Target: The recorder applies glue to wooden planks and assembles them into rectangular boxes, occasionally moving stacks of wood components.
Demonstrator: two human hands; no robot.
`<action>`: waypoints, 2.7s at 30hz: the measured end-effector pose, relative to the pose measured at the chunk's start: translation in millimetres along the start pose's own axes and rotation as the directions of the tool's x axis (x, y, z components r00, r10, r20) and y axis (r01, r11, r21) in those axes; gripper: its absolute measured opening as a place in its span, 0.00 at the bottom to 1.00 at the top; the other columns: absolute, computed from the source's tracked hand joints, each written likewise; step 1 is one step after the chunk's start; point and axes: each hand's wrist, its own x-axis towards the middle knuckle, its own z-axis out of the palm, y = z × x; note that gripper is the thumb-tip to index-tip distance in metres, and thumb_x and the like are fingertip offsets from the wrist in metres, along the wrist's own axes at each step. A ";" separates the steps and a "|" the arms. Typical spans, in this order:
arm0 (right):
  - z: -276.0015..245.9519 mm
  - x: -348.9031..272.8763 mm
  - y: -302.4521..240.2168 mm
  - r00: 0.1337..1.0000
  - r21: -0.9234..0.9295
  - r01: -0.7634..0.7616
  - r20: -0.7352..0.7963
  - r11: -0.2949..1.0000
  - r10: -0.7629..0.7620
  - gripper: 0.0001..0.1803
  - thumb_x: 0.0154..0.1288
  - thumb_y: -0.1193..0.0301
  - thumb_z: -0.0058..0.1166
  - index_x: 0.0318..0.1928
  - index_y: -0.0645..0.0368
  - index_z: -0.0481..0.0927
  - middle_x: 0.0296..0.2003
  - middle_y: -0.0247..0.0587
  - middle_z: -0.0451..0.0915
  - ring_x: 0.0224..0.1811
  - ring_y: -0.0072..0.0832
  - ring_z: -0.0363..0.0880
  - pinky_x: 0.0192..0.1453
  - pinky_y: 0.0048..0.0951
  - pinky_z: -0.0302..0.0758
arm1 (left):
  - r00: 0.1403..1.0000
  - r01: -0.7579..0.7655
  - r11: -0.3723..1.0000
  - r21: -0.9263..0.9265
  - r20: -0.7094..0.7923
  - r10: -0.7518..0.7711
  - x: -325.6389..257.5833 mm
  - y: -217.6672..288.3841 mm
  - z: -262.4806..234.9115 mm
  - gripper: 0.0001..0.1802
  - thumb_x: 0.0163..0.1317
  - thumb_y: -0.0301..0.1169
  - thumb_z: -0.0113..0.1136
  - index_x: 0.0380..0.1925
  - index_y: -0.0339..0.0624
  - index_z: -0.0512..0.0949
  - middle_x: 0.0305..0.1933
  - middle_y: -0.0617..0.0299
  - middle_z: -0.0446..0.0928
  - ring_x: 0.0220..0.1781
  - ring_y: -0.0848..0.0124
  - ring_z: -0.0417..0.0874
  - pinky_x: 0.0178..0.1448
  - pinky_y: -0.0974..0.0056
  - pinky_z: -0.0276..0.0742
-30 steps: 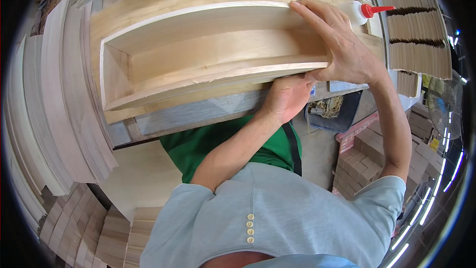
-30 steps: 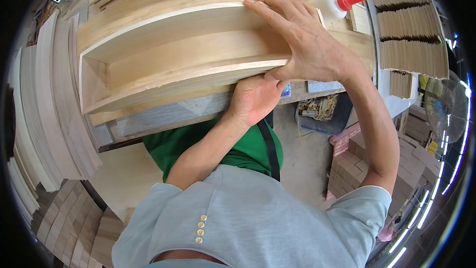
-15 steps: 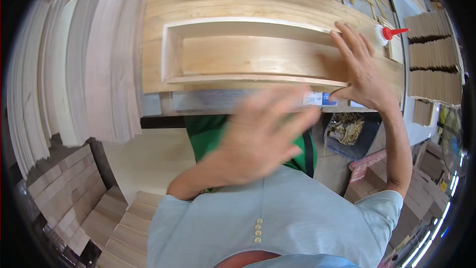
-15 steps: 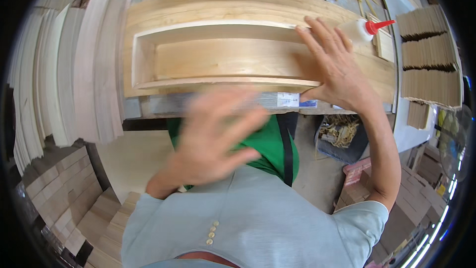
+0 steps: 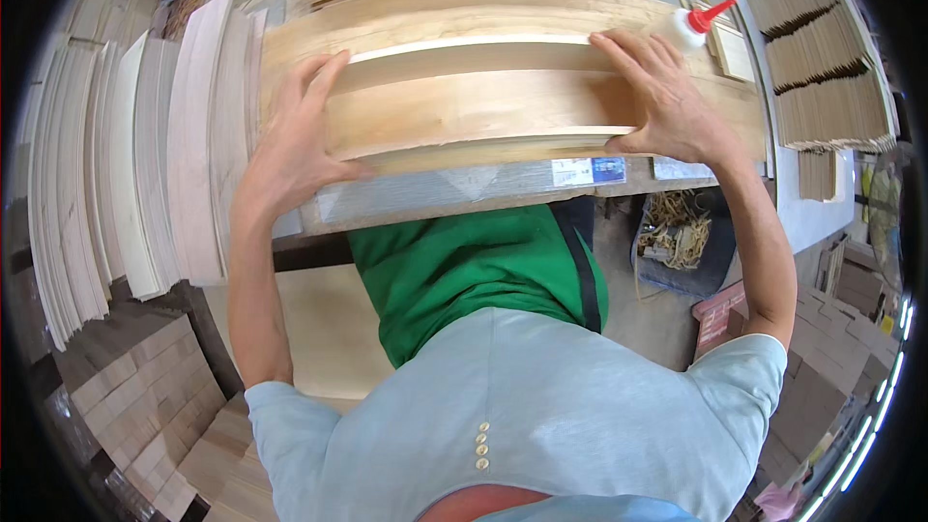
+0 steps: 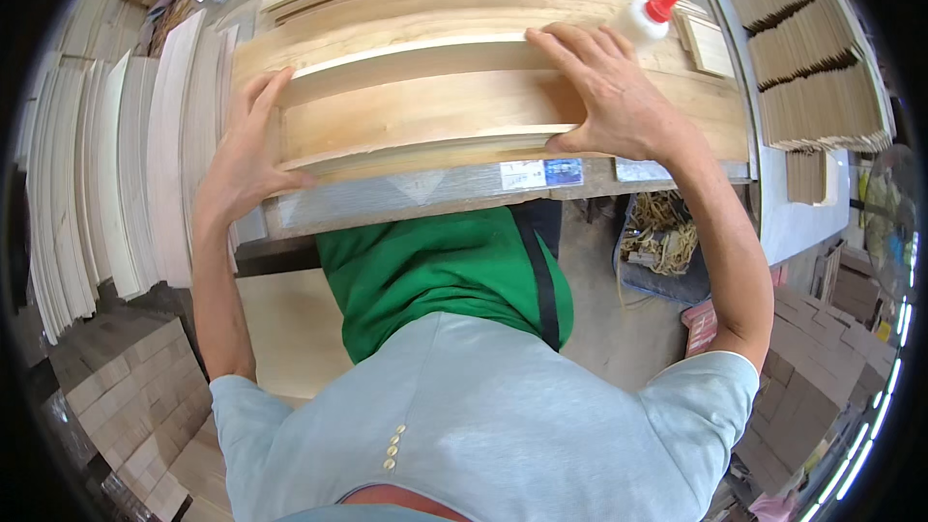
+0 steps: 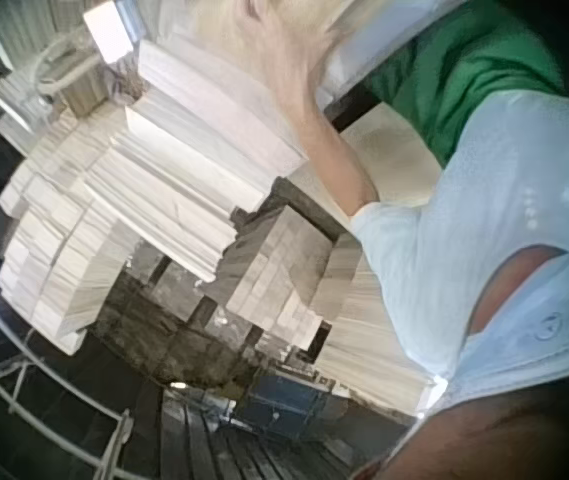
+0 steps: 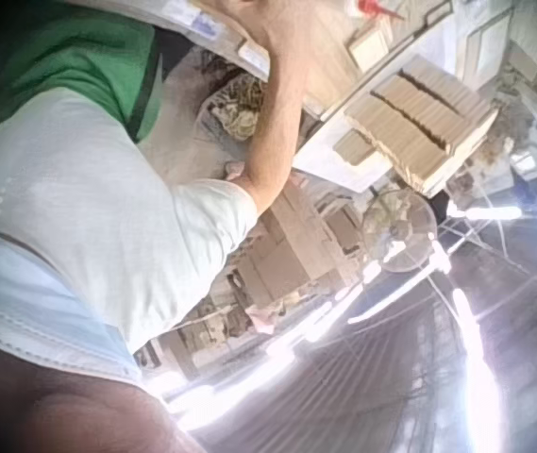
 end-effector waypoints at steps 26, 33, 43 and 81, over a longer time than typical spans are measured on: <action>38.2 -42.1 34.8 0.826 0.869 -0.166 -0.136 0.467 0.547 0.25 0.69 0.65 0.50 0.65 0.55 0.68 0.56 0.38 0.74 0.57 0.23 0.70 0.61 0.25 0.65 | 0.927 0.077 0.353 -0.932 -0.064 -0.369 -55.4 -38.8 30.3 0.31 0.66 0.28 0.49 0.68 0.35 0.56 0.72 0.50 0.56 0.70 0.59 0.63 0.68 0.51 0.66; 18.3 -29.0 54.3 0.819 0.876 -0.291 0.020 0.385 0.574 0.26 0.69 0.54 0.48 0.61 0.57 0.72 0.50 0.37 0.77 0.51 0.23 0.74 0.54 0.27 0.72 | 0.927 0.035 0.385 -0.922 -0.113 -0.356 -44.9 -30.1 35.8 0.30 0.66 0.29 0.49 0.68 0.35 0.56 0.71 0.50 0.57 0.69 0.59 0.64 0.67 0.50 0.66; 30.4 -10.0 67.3 0.802 0.855 -0.298 -0.017 0.425 0.597 0.25 0.66 0.55 0.52 0.50 0.66 0.78 0.41 0.44 0.79 0.41 0.28 0.80 0.42 0.31 0.79 | 0.900 -0.014 0.388 -0.922 -0.180 -0.397 -53.1 -33.5 43.8 0.27 0.68 0.28 0.48 0.66 0.35 0.60 0.69 0.51 0.61 0.66 0.61 0.68 0.64 0.53 0.71; -10.1 75.0 27.7 0.972 0.293 -0.012 0.227 0.956 -0.058 0.19 0.63 0.72 0.52 0.54 0.64 0.75 0.36 0.51 0.82 0.35 0.32 0.79 0.44 0.30 0.72 | 0.579 -0.021 0.453 -0.891 -0.380 -0.721 -89.3 37.2 136.8 0.30 0.61 0.21 0.54 0.64 0.33 0.60 0.64 0.52 0.65 0.65 0.64 0.68 0.67 0.62 0.63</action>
